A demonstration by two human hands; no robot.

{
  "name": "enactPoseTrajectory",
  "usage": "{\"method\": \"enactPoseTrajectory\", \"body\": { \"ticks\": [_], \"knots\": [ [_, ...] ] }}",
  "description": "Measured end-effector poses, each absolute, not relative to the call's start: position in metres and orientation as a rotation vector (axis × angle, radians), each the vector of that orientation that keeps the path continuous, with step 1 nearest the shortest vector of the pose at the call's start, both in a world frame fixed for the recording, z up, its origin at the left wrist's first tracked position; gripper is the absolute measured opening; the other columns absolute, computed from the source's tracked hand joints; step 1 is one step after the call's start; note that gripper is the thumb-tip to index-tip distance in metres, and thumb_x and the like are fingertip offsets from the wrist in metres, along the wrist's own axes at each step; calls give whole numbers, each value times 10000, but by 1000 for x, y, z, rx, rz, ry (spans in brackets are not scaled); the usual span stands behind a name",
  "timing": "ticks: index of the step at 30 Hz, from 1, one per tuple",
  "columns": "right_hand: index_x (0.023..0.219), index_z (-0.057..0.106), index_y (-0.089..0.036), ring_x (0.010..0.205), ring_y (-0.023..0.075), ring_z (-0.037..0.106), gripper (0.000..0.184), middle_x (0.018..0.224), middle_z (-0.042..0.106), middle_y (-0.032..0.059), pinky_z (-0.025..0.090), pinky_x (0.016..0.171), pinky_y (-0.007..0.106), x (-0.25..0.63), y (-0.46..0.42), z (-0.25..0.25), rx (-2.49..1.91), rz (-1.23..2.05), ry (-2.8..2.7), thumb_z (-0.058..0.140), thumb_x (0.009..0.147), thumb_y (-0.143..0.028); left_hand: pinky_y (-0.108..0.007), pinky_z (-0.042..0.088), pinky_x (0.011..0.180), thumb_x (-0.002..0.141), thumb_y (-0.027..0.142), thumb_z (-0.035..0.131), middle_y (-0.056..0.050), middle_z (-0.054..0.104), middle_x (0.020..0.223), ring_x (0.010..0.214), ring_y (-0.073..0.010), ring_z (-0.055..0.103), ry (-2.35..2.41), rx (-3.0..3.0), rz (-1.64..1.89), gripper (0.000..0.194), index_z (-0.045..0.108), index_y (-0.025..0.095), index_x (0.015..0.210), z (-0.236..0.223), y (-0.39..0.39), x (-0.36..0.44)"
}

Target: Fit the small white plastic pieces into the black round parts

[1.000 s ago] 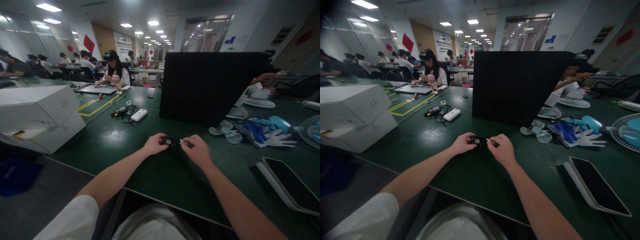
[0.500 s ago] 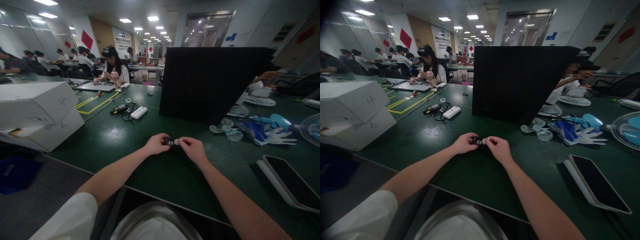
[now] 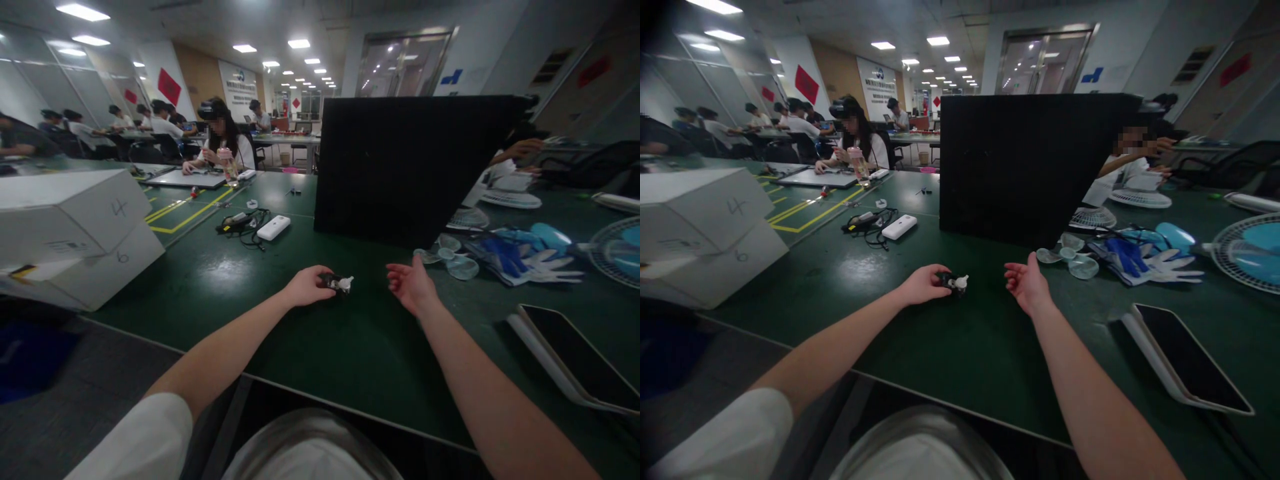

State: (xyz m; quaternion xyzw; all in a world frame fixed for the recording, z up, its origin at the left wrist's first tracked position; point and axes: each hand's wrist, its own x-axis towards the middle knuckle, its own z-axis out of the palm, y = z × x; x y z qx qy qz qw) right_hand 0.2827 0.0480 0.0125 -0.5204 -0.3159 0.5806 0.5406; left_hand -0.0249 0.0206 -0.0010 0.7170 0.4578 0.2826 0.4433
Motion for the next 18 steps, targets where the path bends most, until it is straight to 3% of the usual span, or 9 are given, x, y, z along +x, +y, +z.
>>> {"method": "enactPoseTrajectory", "body": {
  "ticks": [4,18],
  "knots": [
    [846,660,-193,465,141,479,633,596,586,48,383,403,262,306,58,9,-1197,1425,-665,298,983,-694,-276,516,645,781,328,791,-92,758,979,733,-179,713,1088,1797,660,642,560,173,1359,4,19,-27],
    [853,663,-198,518,157,537,646,663,639,68,438,458,286,305,57,7,-1204,1430,-723,302,967,-722,-341,564,784,787,336,812,-118,749,1090,911,-220,736,1066,1687,659,647,558,192,1365,12,19,-32]
  ]
}}
